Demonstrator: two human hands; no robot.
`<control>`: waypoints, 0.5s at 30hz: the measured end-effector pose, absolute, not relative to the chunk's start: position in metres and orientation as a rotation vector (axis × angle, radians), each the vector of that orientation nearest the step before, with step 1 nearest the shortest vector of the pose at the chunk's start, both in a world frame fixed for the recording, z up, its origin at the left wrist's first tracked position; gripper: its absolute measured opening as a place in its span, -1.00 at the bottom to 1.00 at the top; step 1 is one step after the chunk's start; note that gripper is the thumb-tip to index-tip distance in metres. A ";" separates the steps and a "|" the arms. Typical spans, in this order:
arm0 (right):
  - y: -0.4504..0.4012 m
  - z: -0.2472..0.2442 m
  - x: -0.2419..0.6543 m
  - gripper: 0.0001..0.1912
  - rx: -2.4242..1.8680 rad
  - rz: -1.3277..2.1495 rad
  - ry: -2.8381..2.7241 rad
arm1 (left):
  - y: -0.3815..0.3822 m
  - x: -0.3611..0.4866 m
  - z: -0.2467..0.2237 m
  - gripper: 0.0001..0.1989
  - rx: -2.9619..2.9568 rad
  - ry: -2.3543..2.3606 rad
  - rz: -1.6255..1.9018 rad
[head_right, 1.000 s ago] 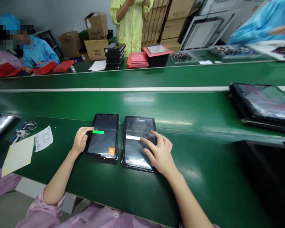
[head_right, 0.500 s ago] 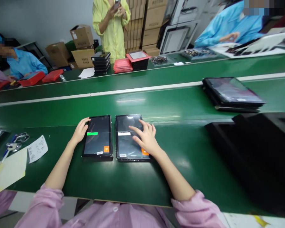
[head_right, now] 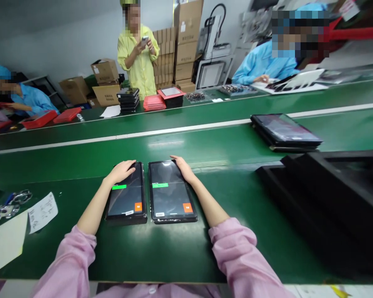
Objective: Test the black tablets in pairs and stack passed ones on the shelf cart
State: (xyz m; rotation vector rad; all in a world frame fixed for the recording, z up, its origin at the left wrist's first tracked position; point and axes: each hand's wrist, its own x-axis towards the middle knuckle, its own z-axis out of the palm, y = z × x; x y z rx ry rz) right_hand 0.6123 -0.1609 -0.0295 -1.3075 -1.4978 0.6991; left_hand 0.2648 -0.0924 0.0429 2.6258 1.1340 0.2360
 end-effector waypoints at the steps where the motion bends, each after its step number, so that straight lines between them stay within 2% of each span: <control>1: -0.163 -0.028 0.612 -0.30 -1.305 0.683 -1.521 | -0.093 0.264 0.044 -0.49 2.619 1.139 0.238; 6: -0.171 -0.020 0.610 -0.36 -1.213 0.635 -1.728 | -0.099 0.252 0.059 -0.55 2.504 1.066 0.146; 15: -0.189 -0.012 0.605 -0.34 -1.148 0.804 -1.747 | -0.119 0.246 0.075 -0.73 2.464 1.114 -0.001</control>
